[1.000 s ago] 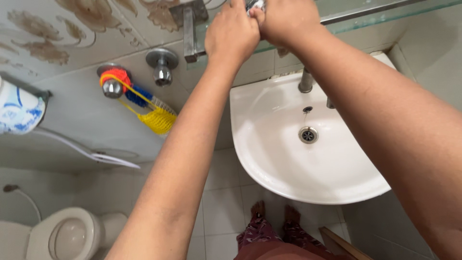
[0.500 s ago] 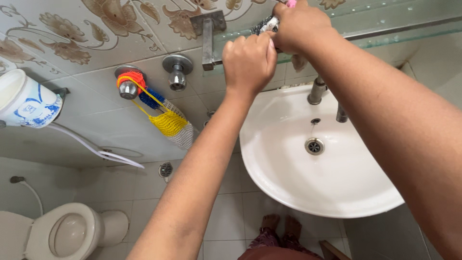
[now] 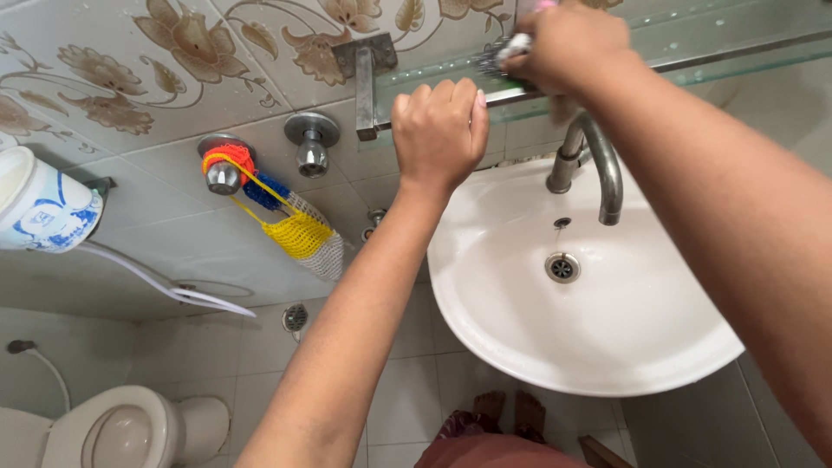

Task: The person cleans a glass shelf above a bathroom sink using a green scrubber and a pink cloth. They scrub the glass surface with the green tool, then wipe it with the pink cloth, rinsing both tools under the running tap water periodically.

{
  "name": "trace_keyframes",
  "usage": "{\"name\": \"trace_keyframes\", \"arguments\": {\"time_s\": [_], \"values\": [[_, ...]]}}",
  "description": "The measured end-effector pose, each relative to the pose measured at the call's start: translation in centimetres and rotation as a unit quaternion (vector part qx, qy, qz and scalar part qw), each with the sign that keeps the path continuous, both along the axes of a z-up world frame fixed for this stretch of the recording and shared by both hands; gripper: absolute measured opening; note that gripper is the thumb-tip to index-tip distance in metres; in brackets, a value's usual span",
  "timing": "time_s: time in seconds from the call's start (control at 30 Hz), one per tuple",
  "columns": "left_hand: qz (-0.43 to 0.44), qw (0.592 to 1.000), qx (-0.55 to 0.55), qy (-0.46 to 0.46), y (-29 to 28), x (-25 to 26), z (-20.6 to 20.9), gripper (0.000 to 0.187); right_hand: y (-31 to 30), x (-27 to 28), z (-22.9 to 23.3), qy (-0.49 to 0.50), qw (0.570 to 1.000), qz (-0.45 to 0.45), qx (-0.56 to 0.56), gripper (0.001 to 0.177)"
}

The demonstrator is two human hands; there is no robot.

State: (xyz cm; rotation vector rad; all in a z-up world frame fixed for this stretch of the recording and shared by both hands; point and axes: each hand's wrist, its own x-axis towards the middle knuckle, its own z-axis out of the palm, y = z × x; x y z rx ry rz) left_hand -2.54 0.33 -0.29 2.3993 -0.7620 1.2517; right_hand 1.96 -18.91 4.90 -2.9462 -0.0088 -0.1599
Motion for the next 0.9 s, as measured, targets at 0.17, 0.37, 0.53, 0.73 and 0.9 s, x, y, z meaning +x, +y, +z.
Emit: {"name": "trace_keyframes", "arguments": {"time_s": [0.17, 0.37, 0.53, 0.73, 0.9], "values": [[0.002, 1.000, -0.011, 0.008, -0.2, -0.1, 0.4, 0.020, -2.7, 0.2, 0.0, -0.022, 0.998, -0.052, -0.041, 0.053], [0.005, 1.000, 0.000, -0.003, -0.2, 0.5, 0.1, 0.021, -1.2, 1.5, 0.0, 0.016, 0.999, -0.008, -0.044, 0.054], [-0.003, 1.000, -0.001, -0.006, 0.0, 0.9, -0.3, 0.019, 3.0, 3.0, 0.5, 0.002, 0.995, 0.100, -0.026, 0.056], [-0.019, 1.000, 0.008, -0.004, 0.5, 1.5, -0.7, 0.020, 5.7, 3.6, 2.9, 0.003, 0.986, 0.085, 0.141, 0.063], [-0.039, 0.997, 0.048, -0.034, 1.3, 2.2, -1.0, 0.025, 8.4, 1.8, 5.0, -0.060, 0.963, 0.240, 0.104, 0.060]]}}
